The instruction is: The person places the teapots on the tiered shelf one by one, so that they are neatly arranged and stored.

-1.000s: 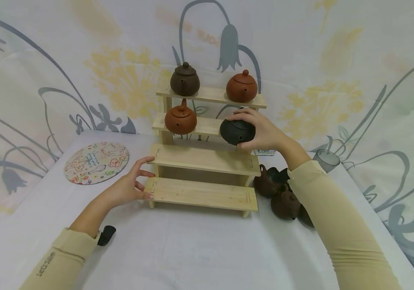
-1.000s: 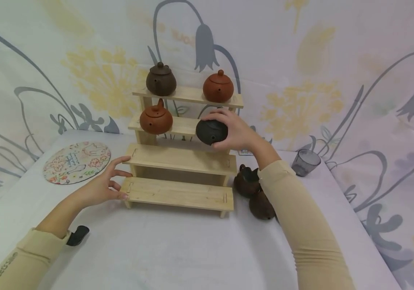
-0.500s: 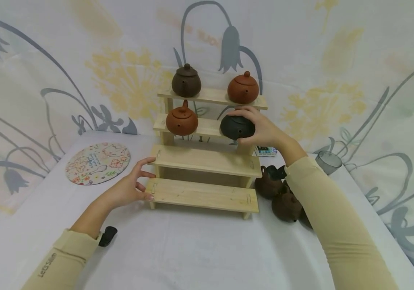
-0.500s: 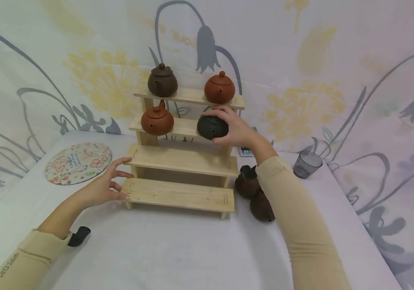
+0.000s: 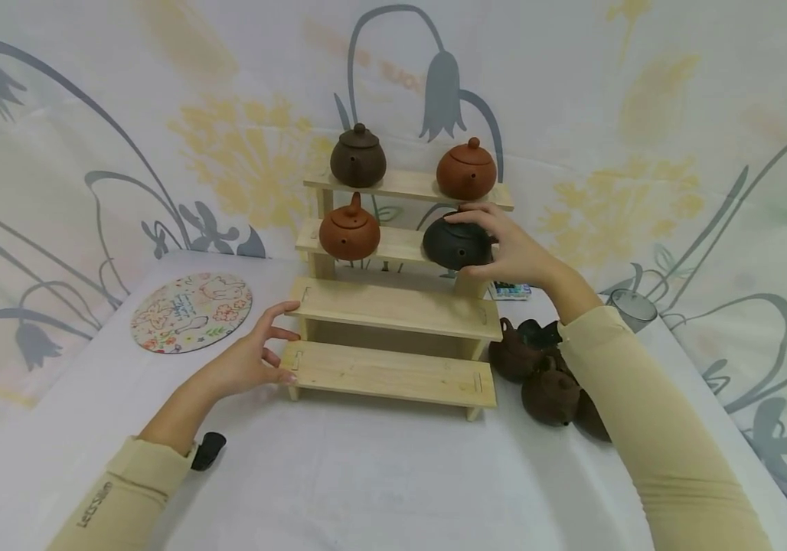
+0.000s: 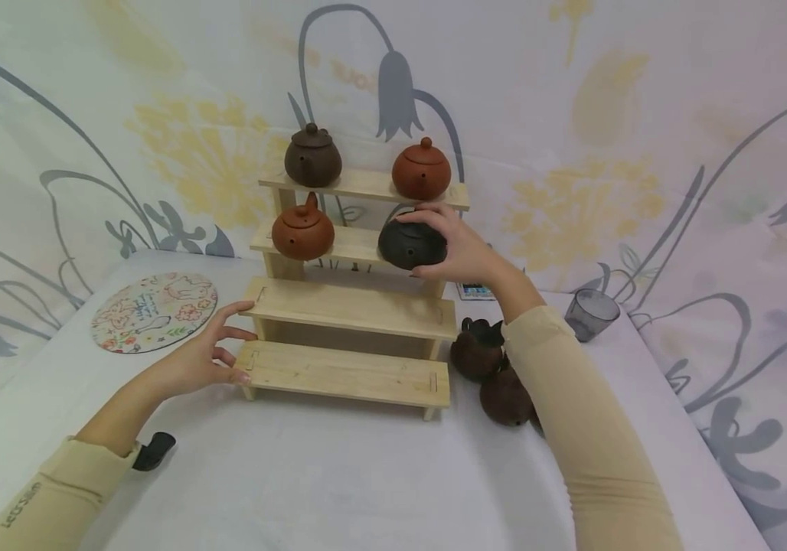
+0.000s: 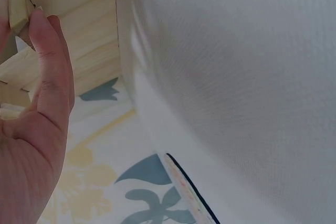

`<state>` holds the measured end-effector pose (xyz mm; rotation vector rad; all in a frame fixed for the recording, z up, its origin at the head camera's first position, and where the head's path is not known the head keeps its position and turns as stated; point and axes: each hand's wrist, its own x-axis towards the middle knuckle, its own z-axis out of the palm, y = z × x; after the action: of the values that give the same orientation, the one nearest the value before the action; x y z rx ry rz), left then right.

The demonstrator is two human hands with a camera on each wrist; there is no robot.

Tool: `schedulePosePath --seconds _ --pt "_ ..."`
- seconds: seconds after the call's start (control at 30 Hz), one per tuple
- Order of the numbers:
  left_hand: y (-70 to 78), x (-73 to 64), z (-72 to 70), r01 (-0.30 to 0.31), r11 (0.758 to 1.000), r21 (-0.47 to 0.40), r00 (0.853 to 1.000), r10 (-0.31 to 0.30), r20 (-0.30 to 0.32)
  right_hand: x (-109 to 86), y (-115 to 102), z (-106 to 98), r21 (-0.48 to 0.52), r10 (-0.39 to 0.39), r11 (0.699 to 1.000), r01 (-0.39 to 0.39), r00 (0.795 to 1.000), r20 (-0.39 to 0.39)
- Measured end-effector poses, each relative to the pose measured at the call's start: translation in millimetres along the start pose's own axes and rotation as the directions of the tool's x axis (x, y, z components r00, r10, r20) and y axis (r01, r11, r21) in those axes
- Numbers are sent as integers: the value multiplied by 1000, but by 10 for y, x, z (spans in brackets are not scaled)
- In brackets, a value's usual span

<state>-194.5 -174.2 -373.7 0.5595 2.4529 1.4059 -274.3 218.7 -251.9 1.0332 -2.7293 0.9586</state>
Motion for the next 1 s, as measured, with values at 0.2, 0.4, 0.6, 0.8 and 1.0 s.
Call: schedulePosePath --seconds 0.2,0.4,0.6,0.8,1.0 --pt "11 5 5 3 1000 -6 1000 -3 0 -188 38 -83 32 -63 997 64 997 -43" --pt "-11 15 11 3 1000 5 1000 -3 3 -436 91 -117 -3 -81 997 81 996 -40" --pt "-31 17 11 17 1000 14 1000 -17 2 -694 148 -109 -44 -96 995 94 993 -63" --pt "-19 8 6 21 1000 14 1000 -21 3 -945 208 -67 -67 -94 994 89 992 -86" --pt "5 7 8 27 1000 7 1000 -27 7 -1185 247 -28 -47 -88 995 84 992 -95"
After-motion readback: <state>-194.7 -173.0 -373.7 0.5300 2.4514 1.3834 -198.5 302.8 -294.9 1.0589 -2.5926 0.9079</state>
